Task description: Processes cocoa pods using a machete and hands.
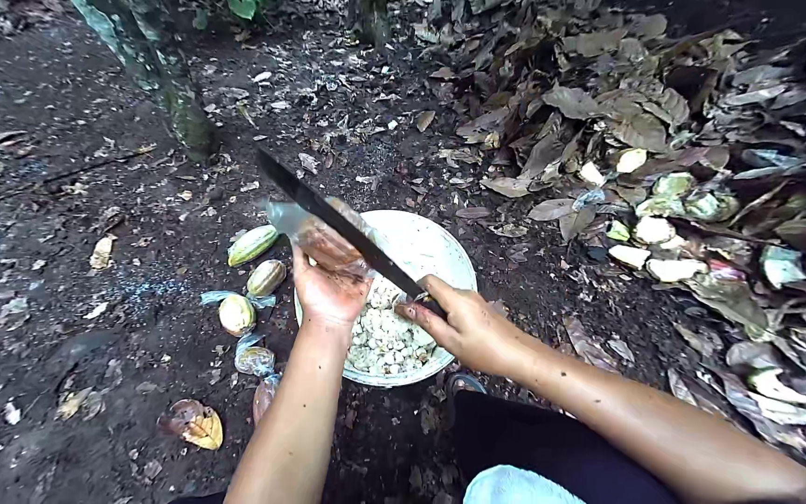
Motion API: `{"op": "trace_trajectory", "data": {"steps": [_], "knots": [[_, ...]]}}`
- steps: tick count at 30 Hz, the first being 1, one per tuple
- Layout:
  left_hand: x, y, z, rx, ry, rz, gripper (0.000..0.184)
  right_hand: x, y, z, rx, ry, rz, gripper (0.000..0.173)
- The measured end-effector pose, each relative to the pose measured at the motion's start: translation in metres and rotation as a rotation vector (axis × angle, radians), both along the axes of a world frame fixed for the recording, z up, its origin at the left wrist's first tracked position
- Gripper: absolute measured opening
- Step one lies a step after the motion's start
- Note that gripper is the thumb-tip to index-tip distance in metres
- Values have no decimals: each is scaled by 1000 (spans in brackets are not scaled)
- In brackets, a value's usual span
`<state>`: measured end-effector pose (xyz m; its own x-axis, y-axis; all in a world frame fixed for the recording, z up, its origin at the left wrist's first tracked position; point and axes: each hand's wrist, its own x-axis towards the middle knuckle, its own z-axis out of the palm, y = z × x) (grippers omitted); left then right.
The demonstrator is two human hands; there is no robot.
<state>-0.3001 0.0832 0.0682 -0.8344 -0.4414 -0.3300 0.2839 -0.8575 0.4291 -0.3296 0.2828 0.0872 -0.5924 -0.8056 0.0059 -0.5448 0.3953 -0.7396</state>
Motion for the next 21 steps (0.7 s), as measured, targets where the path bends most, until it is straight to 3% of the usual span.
{"op": "trace_trajectory", "data": {"steps": [4,10,15,21], "knots": [[1,-10,-13,-4,225,-113,89,-4,2,-11,-94,-218,53,32],[-1,3,0,-78,146,142,81,-5,-9,-13,56,114,-6,35],[11,14,12,-175,59,79,56,-7,-11,-22,89,238,-111,35],[28,6,4,-146,166,-82,43,-3,-14,-23,-41,52,-109,31]]}}
